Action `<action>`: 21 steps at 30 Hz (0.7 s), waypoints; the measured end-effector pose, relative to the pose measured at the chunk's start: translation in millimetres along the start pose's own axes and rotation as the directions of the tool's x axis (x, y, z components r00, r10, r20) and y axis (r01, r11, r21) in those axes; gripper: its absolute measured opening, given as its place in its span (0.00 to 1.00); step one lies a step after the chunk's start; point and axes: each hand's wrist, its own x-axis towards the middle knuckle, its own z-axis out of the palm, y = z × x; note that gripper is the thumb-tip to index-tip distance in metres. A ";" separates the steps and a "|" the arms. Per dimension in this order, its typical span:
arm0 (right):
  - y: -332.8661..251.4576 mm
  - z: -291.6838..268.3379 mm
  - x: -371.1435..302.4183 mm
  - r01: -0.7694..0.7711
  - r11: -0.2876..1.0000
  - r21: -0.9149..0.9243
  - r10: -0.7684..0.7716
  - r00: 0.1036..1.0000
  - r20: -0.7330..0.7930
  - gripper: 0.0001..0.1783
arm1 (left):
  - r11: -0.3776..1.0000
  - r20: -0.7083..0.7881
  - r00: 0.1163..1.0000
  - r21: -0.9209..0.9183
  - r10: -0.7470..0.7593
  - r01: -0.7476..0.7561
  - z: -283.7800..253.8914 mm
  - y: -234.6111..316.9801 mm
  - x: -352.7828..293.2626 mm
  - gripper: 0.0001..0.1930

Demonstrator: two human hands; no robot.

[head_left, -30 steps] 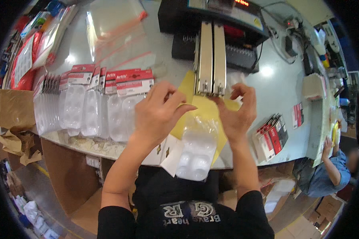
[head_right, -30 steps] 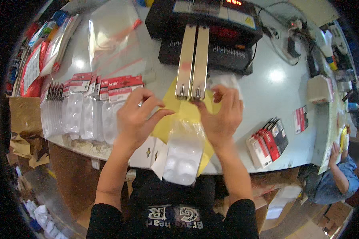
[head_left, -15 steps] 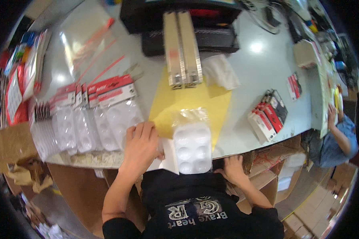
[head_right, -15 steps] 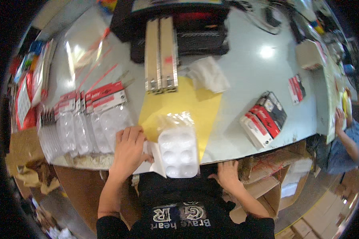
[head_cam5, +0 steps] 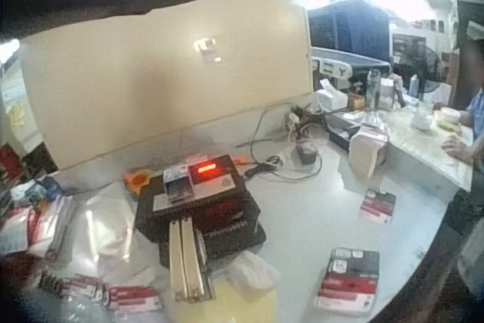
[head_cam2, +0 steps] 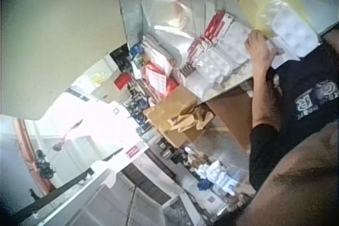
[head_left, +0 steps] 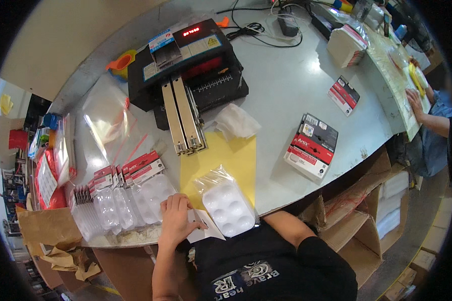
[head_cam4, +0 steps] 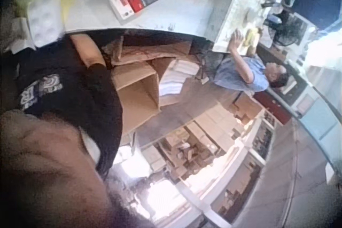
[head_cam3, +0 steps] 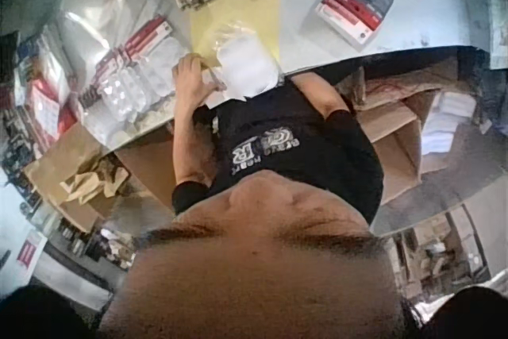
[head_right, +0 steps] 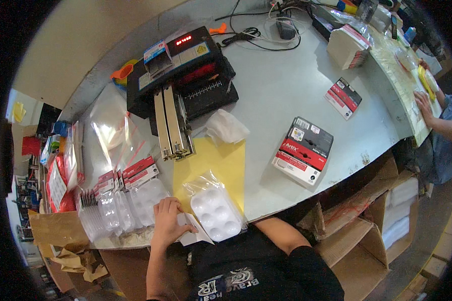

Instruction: The person places white plastic mixing palettes into clear plastic bags, then inserts red Artix header cards into the bag openings. They use a heat-sealing machine to close each bag and place the finished packages into a cardboard box.

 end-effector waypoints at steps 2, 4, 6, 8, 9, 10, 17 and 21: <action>3.7 -1.8 -5.6 0.000 1.000 -0.005 0.000 1.000 -0.002 0.30 | 1.000 -0.011 1.000 -0.023 0.006 -0.006 -0.2 0.6 -4.3 0.33; 7.3 -2.2 -16.7 0.009 1.000 -0.010 -0.009 1.000 0.000 0.30 | 0.993 0.020 0.999 -0.113 -0.040 0.042 -0.9 1.6 -10.0 0.28; 9.7 -3.9 -33.0 0.020 1.000 -0.012 -0.020 1.000 0.008 0.30 | 0.959 0.059 0.992 -0.255 -0.115 0.126 -3.2 3.7 -17.7 0.25; 11.7 -12.3 -55.0 0.050 0.999 -0.019 -0.050 0.999 -0.005 0.30 | 0.858 0.123 0.969 -0.450 -0.216 0.249 -7.8 5.2 -27.1 0.22; 13.4 -21.1 -68.6 0.062 0.998 -0.023 -0.062 0.998 -0.016 0.30 | 0.868 0.063 0.979 -0.453 -0.194 0.201 -11.7 5.9 -33.8 0.19; 15.2 -33.8 -87.3 0.078 0.997 -0.019 -0.079 0.997 -0.025 0.30 | 0.853 0.048 0.978 -0.481 -0.203 0.201 -16.5 5.2 -40.2 0.19; -21.8 -180.1 -194.5 0.358 0.922 -0.146 -0.367 0.930 -0.039 0.23 | 0.505 -0.192 0.967 -0.859 -0.169 -0.083 -46.0 -0.5 -73.4 0.08; -85.9 -282.3 -201.2 0.216 0.954 0.207 -0.206 0.976 -0.067 0.19 | 0.193 -0.260 0.959 -0.941 0.116 -0.279 -45.8 26.1 -57.2 0.04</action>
